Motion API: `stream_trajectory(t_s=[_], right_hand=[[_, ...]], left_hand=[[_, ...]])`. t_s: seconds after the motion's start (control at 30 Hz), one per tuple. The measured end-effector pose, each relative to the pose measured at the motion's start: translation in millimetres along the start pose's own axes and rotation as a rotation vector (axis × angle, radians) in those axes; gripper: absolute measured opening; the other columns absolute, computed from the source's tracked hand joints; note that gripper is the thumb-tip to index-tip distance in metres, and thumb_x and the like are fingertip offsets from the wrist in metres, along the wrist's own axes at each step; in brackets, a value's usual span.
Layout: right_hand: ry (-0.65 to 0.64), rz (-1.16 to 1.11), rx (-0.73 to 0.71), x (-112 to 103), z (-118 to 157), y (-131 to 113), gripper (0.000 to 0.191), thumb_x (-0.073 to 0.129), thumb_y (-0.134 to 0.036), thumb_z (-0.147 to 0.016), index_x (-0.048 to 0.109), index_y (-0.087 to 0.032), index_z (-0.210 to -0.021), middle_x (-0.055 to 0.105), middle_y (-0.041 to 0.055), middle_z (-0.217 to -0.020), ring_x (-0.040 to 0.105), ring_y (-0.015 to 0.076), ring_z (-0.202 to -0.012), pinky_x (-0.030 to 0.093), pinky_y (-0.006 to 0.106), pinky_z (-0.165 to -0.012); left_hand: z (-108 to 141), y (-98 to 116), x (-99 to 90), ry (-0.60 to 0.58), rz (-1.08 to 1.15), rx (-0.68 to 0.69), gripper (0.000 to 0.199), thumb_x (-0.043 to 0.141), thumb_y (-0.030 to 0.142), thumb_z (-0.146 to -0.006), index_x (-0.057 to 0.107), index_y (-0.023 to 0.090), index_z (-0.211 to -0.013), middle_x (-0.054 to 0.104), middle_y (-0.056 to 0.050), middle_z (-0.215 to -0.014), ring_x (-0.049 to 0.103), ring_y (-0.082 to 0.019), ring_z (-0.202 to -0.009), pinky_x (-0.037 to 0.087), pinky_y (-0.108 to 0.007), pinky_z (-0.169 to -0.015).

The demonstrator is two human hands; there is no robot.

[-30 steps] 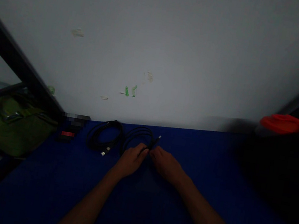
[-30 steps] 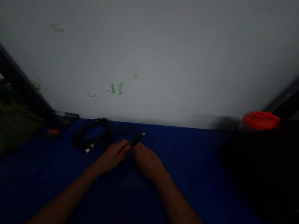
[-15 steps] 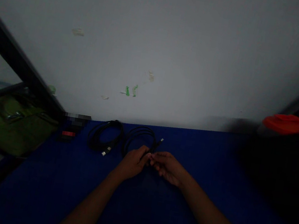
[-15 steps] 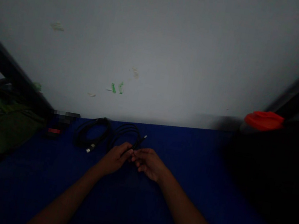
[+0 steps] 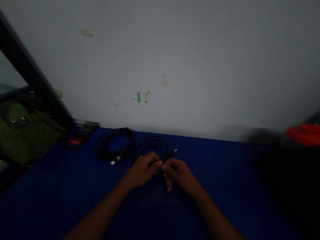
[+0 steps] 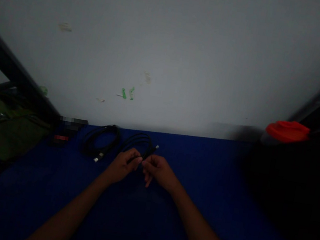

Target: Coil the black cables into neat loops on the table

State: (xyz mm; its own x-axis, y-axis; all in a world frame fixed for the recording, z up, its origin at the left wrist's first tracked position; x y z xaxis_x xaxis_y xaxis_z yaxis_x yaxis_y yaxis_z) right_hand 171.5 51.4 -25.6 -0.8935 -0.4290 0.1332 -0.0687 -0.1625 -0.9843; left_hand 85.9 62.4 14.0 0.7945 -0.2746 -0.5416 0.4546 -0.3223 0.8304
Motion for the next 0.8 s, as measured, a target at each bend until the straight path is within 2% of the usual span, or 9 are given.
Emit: stream_trajectory(t_s=[0.1,0.2,0.3,0.33,0.4,0.5,0.6,0.7,0.8], right_hand=[[0.033,0.446,-0.117,-0.4,5.0,-19.6,0.023,0.047,-0.038,-0.085,0.048,-0.018,-0.074,0.054,-0.0035,-0.054,0.053,0.0089,-0.042,0.042,0.020,-0.043],[0.094,0.950,-0.205,4.5,10.2,-36.1,0.012,0.044,-0.025,-0.086,0.051,-0.017,-0.080,0.060,0.0049,-0.075,0.058,0.0135,-0.060,0.041,0.023,-0.054],[0.133,1.154,-0.254,10.4,11.4,-40.3,0.009,0.044,-0.019,-0.085,0.053,-0.016,-0.084,0.061,0.0101,-0.087,0.060,0.0185,-0.074,0.041,0.027,-0.062],[0.150,1.118,-0.263,10.3,11.0,-39.9,0.010,0.044,-0.019,-0.085,0.053,-0.016,-0.083,0.060,0.0097,-0.086,0.060,0.0184,-0.073,0.042,0.028,-0.062],[0.191,0.883,-0.227,3.8,8.8,-33.5,0.012,0.044,-0.025,-0.085,0.052,-0.017,-0.080,0.060,0.0059,-0.076,0.059,0.0157,-0.063,0.044,0.027,-0.057],[0.181,0.273,-0.033,-4.8,2.8,-4.4,0.023,0.048,-0.040,-0.081,0.049,-0.017,-0.074,0.054,-0.0016,-0.059,0.052,0.0101,-0.042,0.043,0.023,-0.041],[0.104,-0.178,0.099,1.9,0.5,14.4,0.028,0.061,-0.042,-0.070,0.052,-0.016,-0.071,0.056,-0.0016,-0.063,0.051,0.0074,-0.042,0.043,0.019,-0.035],[0.053,-0.334,0.159,5.4,0.6,20.1,0.026,0.069,-0.035,-0.064,0.056,-0.014,-0.072,0.057,-0.0016,-0.064,0.051,0.0059,-0.044,0.043,0.016,-0.036],[0.035,-0.361,0.183,4.6,0.2,23.7,0.025,0.070,-0.032,-0.063,0.057,-0.013,-0.072,0.056,-0.0027,-0.059,0.050,0.0052,-0.042,0.042,0.016,-0.036]], left_hand=[[0.1,0.2,0.3,0.006,-0.041,0.006,0.026,0.042,0.040,-0.085,0.051,0.017,-0.075,0.051,0.004,-0.056,0.045,-0.010,-0.050,0.033,-0.021,-0.050],[0.0,-0.6,0.6,0.018,-0.084,0.009,0.025,0.043,0.039,-0.084,0.051,0.017,-0.074,0.052,0.003,-0.057,0.047,-0.011,-0.053,0.034,-0.022,-0.052],[0.0,-1.9,-0.5,0.037,-0.094,0.000,0.025,0.042,0.038,-0.085,0.050,0.017,-0.074,0.051,0.003,-0.058,0.047,-0.011,-0.053,0.033,-0.022,-0.052],[0.0,-2.1,-0.6,0.039,-0.085,-0.002,0.025,0.042,0.039,-0.085,0.050,0.017,-0.074,0.051,0.003,-0.058,0.046,-0.011,-0.053,0.034,-0.022,-0.052],[0.1,-2.5,-0.1,0.037,-0.046,-0.004,0.025,0.042,0.039,-0.085,0.048,0.017,-0.075,0.051,0.003,-0.058,0.047,-0.010,-0.053,0.034,-0.022,-0.052],[0.2,-4.5,2.1,0.023,0.015,-0.014,0.024,0.042,0.039,-0.085,0.048,0.017,-0.076,0.052,0.004,-0.059,0.047,-0.010,-0.053,0.035,-0.021,-0.051],[0.4,-5.8,3.9,0.018,0.048,-0.010,0.024,0.042,0.039,-0.085,0.048,0.017,-0.077,0.052,0.003,-0.060,0.048,-0.010,-0.054,0.035,-0.021,-0.052],[0.6,-5.0,4.9,0.014,0.065,0.003,0.024,0.043,0.040,-0.085,0.047,0.018,-0.077,0.053,0.003,-0.060,0.049,-0.010,-0.054,0.036,-0.021,-0.052],[0.7,-3.4,4.6,0.010,0.056,0.002,0.025,0.043,0.041,-0.084,0.047,0.018,-0.076,0.053,0.004,-0.059,0.049,-0.010,-0.053,0.036,-0.021,-0.052]])
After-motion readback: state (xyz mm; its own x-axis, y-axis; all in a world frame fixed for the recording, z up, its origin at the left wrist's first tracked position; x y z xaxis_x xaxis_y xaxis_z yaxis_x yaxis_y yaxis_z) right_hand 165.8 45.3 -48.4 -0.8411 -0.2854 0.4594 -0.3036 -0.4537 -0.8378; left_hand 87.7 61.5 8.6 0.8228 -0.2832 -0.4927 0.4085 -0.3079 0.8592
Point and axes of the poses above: each hand's wrist, its own z-axis away from the middle knuckle, its own x-axis out of the palm, y = z × x, the point moved 10 cm from there along -z, towards the middle knuckle
